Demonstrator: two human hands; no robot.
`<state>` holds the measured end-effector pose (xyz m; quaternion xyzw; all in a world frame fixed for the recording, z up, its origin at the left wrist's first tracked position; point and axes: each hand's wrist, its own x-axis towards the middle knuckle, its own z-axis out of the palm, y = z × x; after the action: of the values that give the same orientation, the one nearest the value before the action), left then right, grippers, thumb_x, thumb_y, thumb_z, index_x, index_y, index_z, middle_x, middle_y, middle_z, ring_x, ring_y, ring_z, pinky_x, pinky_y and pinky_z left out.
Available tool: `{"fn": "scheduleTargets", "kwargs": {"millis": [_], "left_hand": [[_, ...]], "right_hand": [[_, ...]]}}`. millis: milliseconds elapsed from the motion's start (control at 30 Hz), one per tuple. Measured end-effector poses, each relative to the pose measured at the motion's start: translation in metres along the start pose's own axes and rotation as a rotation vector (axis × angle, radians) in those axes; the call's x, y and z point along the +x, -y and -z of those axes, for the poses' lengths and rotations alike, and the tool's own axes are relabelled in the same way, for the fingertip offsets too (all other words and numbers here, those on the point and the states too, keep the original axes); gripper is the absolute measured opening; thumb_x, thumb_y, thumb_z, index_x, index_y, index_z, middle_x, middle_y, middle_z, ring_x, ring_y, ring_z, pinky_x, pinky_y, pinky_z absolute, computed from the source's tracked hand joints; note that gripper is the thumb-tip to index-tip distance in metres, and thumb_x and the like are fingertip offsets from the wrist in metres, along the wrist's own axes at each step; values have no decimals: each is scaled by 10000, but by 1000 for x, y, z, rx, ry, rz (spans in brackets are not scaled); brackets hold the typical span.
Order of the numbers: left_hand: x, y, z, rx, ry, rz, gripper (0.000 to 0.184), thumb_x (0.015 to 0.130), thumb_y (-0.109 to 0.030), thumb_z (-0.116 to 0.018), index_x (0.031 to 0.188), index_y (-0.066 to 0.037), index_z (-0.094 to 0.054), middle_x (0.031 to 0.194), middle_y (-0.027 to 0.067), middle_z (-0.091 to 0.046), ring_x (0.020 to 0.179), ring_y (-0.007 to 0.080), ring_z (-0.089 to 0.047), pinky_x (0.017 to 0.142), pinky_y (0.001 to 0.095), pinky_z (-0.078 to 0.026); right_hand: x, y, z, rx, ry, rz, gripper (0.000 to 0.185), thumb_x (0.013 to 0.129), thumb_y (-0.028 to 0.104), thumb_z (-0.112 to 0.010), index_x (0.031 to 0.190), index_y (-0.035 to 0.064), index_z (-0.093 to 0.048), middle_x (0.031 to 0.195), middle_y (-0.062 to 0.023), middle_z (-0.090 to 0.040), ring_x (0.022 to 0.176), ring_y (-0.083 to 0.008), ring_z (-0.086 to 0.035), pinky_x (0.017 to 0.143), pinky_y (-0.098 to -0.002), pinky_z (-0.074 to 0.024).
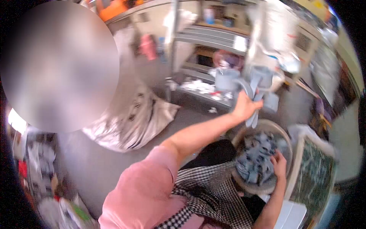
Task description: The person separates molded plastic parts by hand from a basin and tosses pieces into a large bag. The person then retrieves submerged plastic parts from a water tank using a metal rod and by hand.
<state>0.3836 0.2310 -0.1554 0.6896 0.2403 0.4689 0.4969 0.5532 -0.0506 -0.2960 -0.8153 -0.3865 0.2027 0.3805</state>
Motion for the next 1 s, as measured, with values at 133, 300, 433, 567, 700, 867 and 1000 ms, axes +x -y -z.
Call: {"fn": "scheduleTargets", "kwargs": {"millis": [133, 300, 433, 567, 700, 867, 1000], "left_hand": [[53, -92, 184, 361, -323, -193, 299, 630, -114, -715, 876, 22, -614, 806, 111, -642, 724, 184, -621, 647, 353, -504], [75, -125, 383, 1020, -505, -92, 328, 700, -155, -693, 979, -6, -605, 789, 137, -646, 716, 230, -619, 644, 387, -491], [101, -14, 469, 1392, -173, 217, 350, 741, -165, -658, 1052, -23, -578, 868, 143, -638, 802, 229, -609, 696, 377, -480], [124, 34, 444, 1634, -81, 327, 375, 782, -174, -624, 1124, -39, -551, 947, 149, -631, 888, 228, -600, 748, 367, -469], [134, 71, 299, 1413, 73, -5, 401, 823, -183, -589, 1197, -56, -524, 1026, 155, -624, 975, 226, -591, 800, 357, -458], [-18, 139, -22, 661, 1218, 290, 369, 821, -153, -636, 1158, -31, -548, 1105, 177, -593, 998, 275, -584, 844, 335, -463], [-135, 220, -170, 660, 1858, -130, 497, 763, -120, -659, 1203, 19, -475, 1154, 223, -514, 1085, 383, -498, 942, 428, -409]], "right_hand": [[3, -11, 7, 116, 15, -68, 257, 842, 47, -593, 1075, -62, -587, 809, -126, -651, 701, -161, -622, 652, -279, -493], [-9, -20, 19, -169, -28, 19, 185, 838, 108, -593, 968, -22, -619, 705, -93, -593, 654, -148, -568, 617, -307, -465], [-6, -43, 17, -171, -191, -39, 260, 806, 185, -615, 1002, 15, -632, 909, -175, -648, 852, -305, -625, 769, -371, -477], [0, -88, 18, -265, -147, -285, 355, 744, 185, -665, 1066, 40, -633, 893, -161, -662, 862, -277, -640, 781, -352, -485], [3, -145, -26, -561, 234, -516, 489, 660, 257, -751, 1080, 47, -613, 1046, -180, -628, 990, -311, -598, 864, -374, -474], [-21, -263, -135, -362, 6, -932, 671, 595, 361, -808, 1113, 4, -572, 1154, -204, -573, 1069, -366, -549, 894, -394, -465], [-40, -330, -194, -318, 263, -895, 1005, 627, 359, -797, 1348, -52, -232, 1220, -205, -531, 1100, -372, -536, 932, -415, -442]]}}
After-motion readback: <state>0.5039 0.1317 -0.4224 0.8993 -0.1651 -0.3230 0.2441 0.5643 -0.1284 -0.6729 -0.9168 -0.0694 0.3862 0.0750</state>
